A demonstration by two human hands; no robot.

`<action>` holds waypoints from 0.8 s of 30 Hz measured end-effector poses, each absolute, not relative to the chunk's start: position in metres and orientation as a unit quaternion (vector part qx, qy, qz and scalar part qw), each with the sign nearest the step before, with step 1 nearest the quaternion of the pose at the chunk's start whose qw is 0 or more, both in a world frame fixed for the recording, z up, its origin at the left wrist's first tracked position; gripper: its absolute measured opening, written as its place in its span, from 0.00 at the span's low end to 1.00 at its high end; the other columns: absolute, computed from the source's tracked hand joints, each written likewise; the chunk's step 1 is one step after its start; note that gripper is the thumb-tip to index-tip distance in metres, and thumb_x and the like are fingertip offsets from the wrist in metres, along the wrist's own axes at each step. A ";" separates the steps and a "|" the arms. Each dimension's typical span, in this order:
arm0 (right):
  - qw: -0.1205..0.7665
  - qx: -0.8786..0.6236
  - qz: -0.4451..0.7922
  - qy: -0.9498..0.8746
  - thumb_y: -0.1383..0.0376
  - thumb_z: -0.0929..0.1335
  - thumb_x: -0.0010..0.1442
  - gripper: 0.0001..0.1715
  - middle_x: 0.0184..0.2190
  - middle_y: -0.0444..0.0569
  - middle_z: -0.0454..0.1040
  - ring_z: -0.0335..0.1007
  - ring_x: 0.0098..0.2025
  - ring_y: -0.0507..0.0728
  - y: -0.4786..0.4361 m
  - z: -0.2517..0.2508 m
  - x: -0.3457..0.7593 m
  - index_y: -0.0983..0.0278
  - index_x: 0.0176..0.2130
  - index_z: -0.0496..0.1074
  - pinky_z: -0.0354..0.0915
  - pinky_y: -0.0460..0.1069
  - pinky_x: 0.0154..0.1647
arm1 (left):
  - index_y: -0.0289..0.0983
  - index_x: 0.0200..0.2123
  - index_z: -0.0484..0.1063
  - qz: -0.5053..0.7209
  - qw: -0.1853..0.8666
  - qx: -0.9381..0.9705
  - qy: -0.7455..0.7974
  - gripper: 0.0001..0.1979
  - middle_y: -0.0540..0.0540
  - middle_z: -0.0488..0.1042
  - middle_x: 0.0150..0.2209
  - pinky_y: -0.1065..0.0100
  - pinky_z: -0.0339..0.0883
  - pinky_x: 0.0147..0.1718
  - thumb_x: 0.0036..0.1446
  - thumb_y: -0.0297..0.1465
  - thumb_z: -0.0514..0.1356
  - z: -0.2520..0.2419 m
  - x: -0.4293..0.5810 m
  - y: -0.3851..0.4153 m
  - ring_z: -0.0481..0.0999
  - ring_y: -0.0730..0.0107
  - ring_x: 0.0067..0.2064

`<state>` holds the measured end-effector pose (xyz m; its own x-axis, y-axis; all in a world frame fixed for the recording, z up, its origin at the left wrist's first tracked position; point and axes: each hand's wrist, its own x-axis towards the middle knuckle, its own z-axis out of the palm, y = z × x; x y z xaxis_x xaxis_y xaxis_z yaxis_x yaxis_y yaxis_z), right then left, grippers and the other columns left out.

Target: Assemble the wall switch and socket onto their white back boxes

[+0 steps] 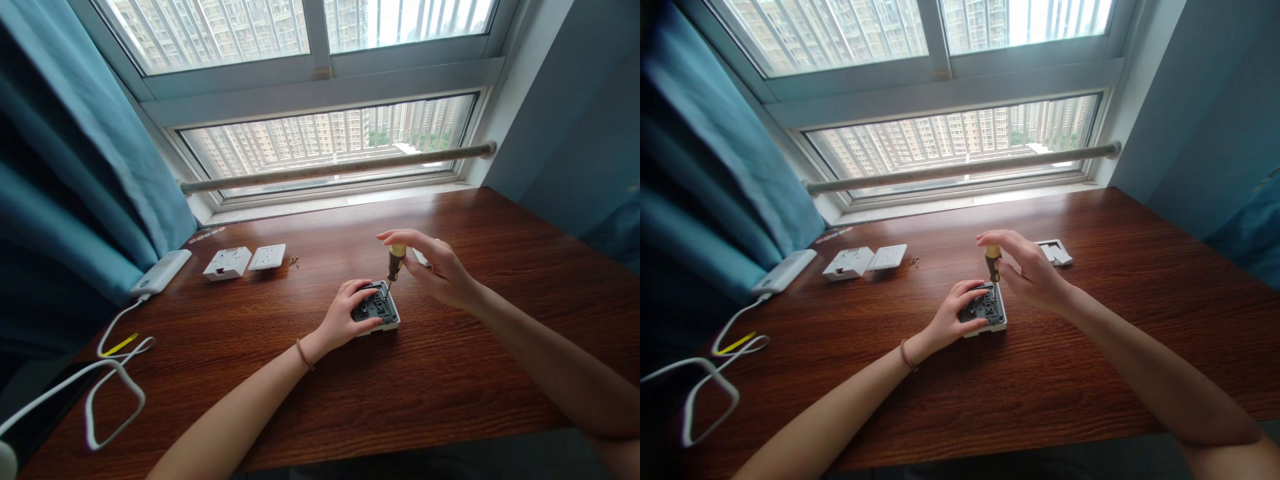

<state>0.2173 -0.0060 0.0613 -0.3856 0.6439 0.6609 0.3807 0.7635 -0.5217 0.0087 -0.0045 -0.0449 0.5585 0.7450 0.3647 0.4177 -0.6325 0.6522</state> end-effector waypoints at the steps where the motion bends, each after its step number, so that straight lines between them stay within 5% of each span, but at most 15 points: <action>1: 0.476 -0.328 0.109 -0.809 0.68 0.64 0.58 0.13 0.44 0.52 0.70 0.68 0.45 0.58 -0.007 0.061 0.215 0.61 0.44 0.68 0.65 0.54 0.45 | 0.43 0.51 0.66 0.320 0.256 0.845 0.344 0.25 0.42 0.63 0.55 0.54 0.54 0.57 0.49 0.39 0.63 -0.045 0.009 -0.004 0.59 0.58 0.57; 7: 0.520 -0.402 0.035 -0.752 0.65 0.70 0.54 0.07 0.30 0.46 0.70 0.69 0.32 0.54 -0.002 0.062 0.219 0.59 0.36 0.75 0.67 0.51 0.36 | 0.42 0.51 0.66 0.322 0.257 0.844 0.344 0.25 0.42 0.63 0.56 0.54 0.54 0.57 0.49 0.39 0.63 -0.045 0.009 -0.005 0.59 0.58 0.58; 13: 0.441 -0.344 0.268 -0.784 0.66 0.66 0.57 0.20 0.42 0.49 0.74 0.71 0.44 0.57 0.011 0.074 0.245 0.61 0.51 0.68 0.68 0.53 0.48 | 0.42 0.51 0.67 0.319 0.262 0.843 0.345 0.25 0.42 0.63 0.55 0.54 0.55 0.57 0.49 0.39 0.63 -0.044 0.009 -0.005 0.59 0.58 0.57; 17: 0.432 -0.357 0.215 -0.800 0.67 0.66 0.58 0.17 0.44 0.50 0.73 0.70 0.46 0.58 0.008 0.074 0.243 0.60 0.48 0.71 0.67 0.54 0.48 | 0.42 0.51 0.66 0.318 0.259 0.844 0.346 0.25 0.42 0.63 0.56 0.54 0.54 0.57 0.49 0.40 0.63 -0.044 0.009 -0.005 0.59 0.58 0.58; 21: 0.480 -0.382 0.133 -0.779 0.65 0.71 0.52 0.10 0.35 0.48 0.73 0.71 0.38 0.56 0.003 0.073 0.232 0.60 0.38 0.76 0.68 0.52 0.41 | 0.42 0.51 0.66 0.320 0.258 0.844 0.345 0.25 0.42 0.63 0.56 0.55 0.54 0.57 0.49 0.40 0.63 -0.045 0.009 -0.005 0.59 0.58 0.57; 24: 0.457 -0.374 0.155 -0.792 0.65 0.70 0.53 0.13 0.32 0.47 0.74 0.72 0.35 0.55 0.002 0.077 0.236 0.60 0.41 0.74 0.68 0.51 0.39 | 0.42 0.51 0.67 0.321 0.259 0.843 0.346 0.25 0.42 0.63 0.56 0.55 0.54 0.57 0.49 0.40 0.63 -0.045 0.009 -0.005 0.59 0.58 0.57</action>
<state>0.2358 0.0019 0.0766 -0.3027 0.7347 0.6071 0.4517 0.6715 -0.5874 0.0087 -0.0050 -0.0449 0.5557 0.7488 0.3612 0.4164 -0.6267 0.6587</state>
